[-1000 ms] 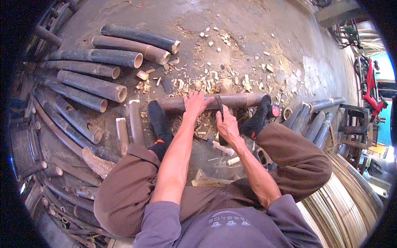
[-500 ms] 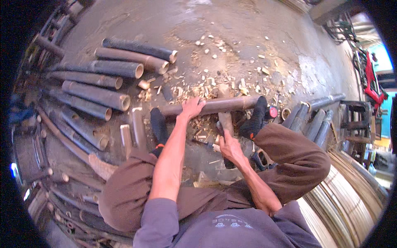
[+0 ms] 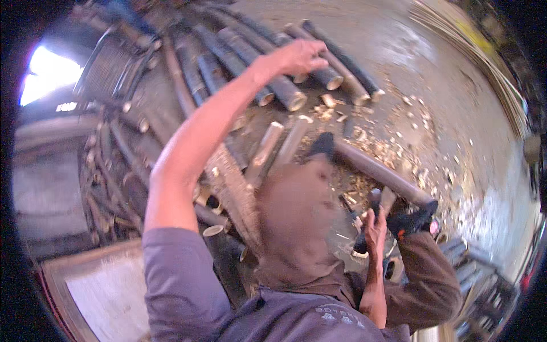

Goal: The person sits on the floor and processes bamboo poles by measuring, cutting, and shaping them. They use a tape measure, a knife, and a wooden mallet to split and hollow the bamboo, then assemble the pieces into a structure.

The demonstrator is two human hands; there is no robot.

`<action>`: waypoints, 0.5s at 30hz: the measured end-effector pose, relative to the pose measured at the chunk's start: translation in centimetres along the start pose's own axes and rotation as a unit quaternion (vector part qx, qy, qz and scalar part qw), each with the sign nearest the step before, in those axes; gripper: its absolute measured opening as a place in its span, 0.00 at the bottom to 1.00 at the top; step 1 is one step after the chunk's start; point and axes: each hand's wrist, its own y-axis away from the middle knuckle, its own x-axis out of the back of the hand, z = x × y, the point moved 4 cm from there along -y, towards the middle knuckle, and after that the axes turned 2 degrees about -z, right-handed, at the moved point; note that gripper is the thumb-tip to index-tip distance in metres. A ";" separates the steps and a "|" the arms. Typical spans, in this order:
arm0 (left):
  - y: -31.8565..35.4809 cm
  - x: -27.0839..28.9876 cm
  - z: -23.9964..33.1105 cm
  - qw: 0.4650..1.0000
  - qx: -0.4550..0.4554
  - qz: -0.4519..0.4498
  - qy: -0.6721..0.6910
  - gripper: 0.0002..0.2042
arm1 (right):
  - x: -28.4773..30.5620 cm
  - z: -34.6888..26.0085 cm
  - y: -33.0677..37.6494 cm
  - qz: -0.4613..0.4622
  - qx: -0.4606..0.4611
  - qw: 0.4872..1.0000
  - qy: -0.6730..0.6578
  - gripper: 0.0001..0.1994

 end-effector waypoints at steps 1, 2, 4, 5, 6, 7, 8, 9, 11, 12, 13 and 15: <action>2.9 -1.8 -0.9 0.999 0.006 0.028 0.024 0.23 | -0.1 0.6 -0.1 -0.009 -0.021 1.000 -0.003 0.26; 5.6 -3.9 -1.6 0.995 0.048 0.009 0.085 0.22 | 0.2 0.8 -0.1 0.021 0.036 0.999 -0.016 0.24; 12.3 -10.7 -4.8 0.987 0.111 -0.006 0.116 0.19 | 0.5 -3.4 2.4 -0.050 0.022 0.993 -0.107 0.22; 16.8 -14.8 -6.1 0.978 0.155 -0.003 0.137 0.18 | 0.1 -2.8 2.8 -0.057 0.037 0.995 -0.077 0.22; 18.4 -17.9 -6.1 0.971 0.205 -0.016 0.122 0.19 | 0.6 -2.2 3.0 -0.037 0.051 0.996 -0.058 0.22; 21.6 -21.7 -6.5 0.956 0.255 -0.034 0.142 0.19 | 0.5 -1.6 3.2 -0.037 0.063 0.996 -0.040 0.21; 23.8 -24.8 -6.1 0.938 0.299 -0.054 0.165 0.20 | 0.4 -1.1 3.3 -0.038 0.072 0.996 -0.025 0.21; 23.2 -25.8 -4.1 0.932 0.300 -0.005 0.201 0.18 | 0.8 -0.4 3.0 -0.020 0.075 0.997 -0.015 0.21; 26.3 -29.2 -2.1 0.918 0.339 0.132 0.157 0.20 | 0.6 0.1 3.2 -0.026 0.089 0.996 -0.003 0.21; 25.7 -29.0 -0.9 0.916 0.353 0.172 0.084 0.21 | 0.8 0.8 2.9 -0.015 0.092 0.996 0.000 0.21; 24.7 -28.0 0.2 0.908 0.361 0.212 0.010 0.22 | 1.1 1.4 2.7 -0.004 0.095 0.995 0.001 0.21; 23.3 -27.6 0.5 0.887 0.406 0.217 -0.032 0.25 | 1.4 2.8 2.6 0.013 0.105 0.994 0.001 0.20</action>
